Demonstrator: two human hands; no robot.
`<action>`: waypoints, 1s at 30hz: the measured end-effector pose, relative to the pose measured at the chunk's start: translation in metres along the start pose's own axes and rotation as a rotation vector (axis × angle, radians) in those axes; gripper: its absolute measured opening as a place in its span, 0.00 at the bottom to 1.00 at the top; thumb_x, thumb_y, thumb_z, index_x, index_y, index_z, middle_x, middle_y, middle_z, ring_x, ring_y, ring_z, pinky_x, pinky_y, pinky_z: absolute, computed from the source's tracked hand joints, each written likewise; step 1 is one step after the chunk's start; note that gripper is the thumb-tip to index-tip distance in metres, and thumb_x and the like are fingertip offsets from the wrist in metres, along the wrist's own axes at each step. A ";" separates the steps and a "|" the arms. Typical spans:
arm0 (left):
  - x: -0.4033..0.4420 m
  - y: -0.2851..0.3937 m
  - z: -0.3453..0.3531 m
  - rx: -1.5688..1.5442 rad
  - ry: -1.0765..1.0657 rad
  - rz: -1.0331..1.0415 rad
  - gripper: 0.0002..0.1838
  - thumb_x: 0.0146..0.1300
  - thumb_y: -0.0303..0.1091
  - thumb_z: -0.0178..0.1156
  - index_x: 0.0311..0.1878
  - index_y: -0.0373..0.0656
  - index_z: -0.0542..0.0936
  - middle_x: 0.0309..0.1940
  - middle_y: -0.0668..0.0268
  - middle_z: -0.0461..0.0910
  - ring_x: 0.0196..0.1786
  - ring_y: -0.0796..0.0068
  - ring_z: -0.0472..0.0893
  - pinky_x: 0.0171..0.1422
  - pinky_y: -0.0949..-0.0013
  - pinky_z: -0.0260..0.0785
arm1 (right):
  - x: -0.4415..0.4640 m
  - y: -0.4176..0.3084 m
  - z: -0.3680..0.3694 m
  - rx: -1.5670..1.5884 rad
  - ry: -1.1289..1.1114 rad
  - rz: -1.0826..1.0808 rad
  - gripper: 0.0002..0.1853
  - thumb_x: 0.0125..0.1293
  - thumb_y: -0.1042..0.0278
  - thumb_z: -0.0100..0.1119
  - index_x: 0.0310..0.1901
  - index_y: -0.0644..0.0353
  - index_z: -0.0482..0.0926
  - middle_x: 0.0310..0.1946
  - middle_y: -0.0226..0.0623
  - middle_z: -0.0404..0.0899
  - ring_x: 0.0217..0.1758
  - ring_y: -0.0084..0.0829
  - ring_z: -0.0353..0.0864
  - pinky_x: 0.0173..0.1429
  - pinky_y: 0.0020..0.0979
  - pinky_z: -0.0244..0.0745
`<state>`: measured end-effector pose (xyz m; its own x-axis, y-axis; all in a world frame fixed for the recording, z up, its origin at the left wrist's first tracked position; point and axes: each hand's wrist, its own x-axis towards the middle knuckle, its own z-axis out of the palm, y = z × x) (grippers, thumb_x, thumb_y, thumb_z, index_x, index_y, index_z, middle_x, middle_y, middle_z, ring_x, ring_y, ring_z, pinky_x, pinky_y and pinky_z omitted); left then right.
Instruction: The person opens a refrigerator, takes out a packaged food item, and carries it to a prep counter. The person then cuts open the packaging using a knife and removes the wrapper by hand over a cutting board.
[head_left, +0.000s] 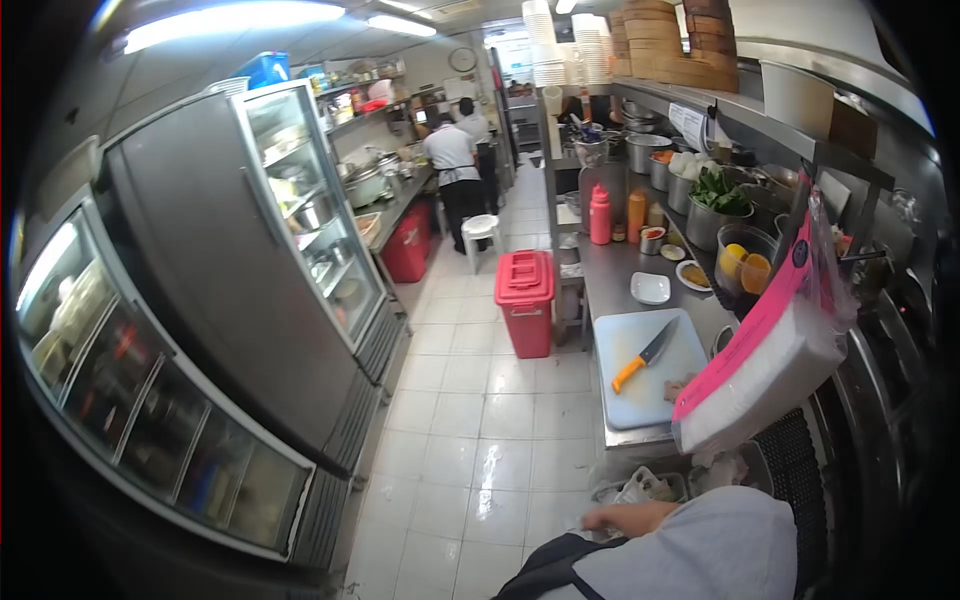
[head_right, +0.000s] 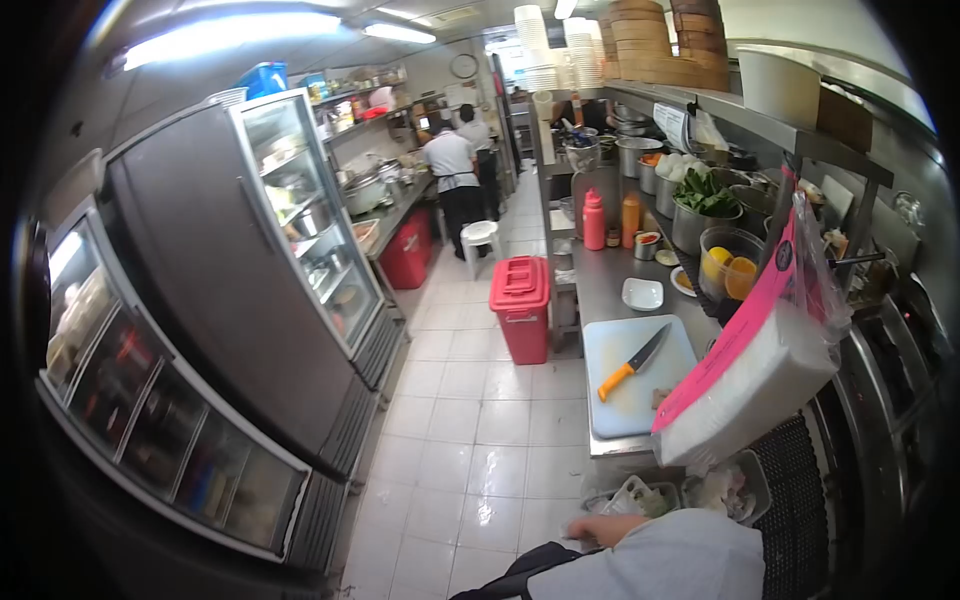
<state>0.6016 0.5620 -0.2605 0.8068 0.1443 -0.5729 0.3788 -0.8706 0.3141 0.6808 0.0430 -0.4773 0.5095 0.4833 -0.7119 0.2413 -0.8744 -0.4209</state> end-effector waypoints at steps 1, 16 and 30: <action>0.023 0.001 -0.016 0.009 -0.004 -0.015 0.23 0.68 0.51 0.61 0.49 0.39 0.86 0.45 0.50 0.88 0.52 0.52 0.87 0.57 0.52 0.77 | 0.017 -0.037 -0.058 0.097 -0.059 0.074 0.25 0.72 0.48 0.53 0.55 0.63 0.85 0.54 0.55 0.84 0.58 0.51 0.83 0.62 0.50 0.75; 0.308 0.012 -0.221 0.066 -0.033 0.019 0.20 0.65 0.48 0.60 0.44 0.39 0.87 0.46 0.48 0.87 0.53 0.51 0.86 0.58 0.52 0.76 | 0.073 -0.025 -0.144 0.301 0.332 0.392 0.18 0.65 0.57 0.55 0.36 0.62 0.88 0.42 0.53 0.87 0.46 0.49 0.87 0.52 0.51 0.79; 0.618 0.247 -0.240 -0.140 0.043 0.572 0.24 0.67 0.51 0.62 0.55 0.41 0.84 0.55 0.49 0.85 0.58 0.47 0.83 0.63 0.50 0.76 | -0.024 -0.064 -0.205 1.170 0.504 0.842 0.13 0.67 0.61 0.57 0.38 0.62 0.86 0.35 0.47 0.84 0.38 0.43 0.85 0.42 0.47 0.78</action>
<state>1.3030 0.5487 -0.3555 0.9172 -0.3081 -0.2528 -0.0678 -0.7458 0.6627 0.8221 0.0786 -0.3183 0.4376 -0.3976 -0.8065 -0.8980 -0.2381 -0.3699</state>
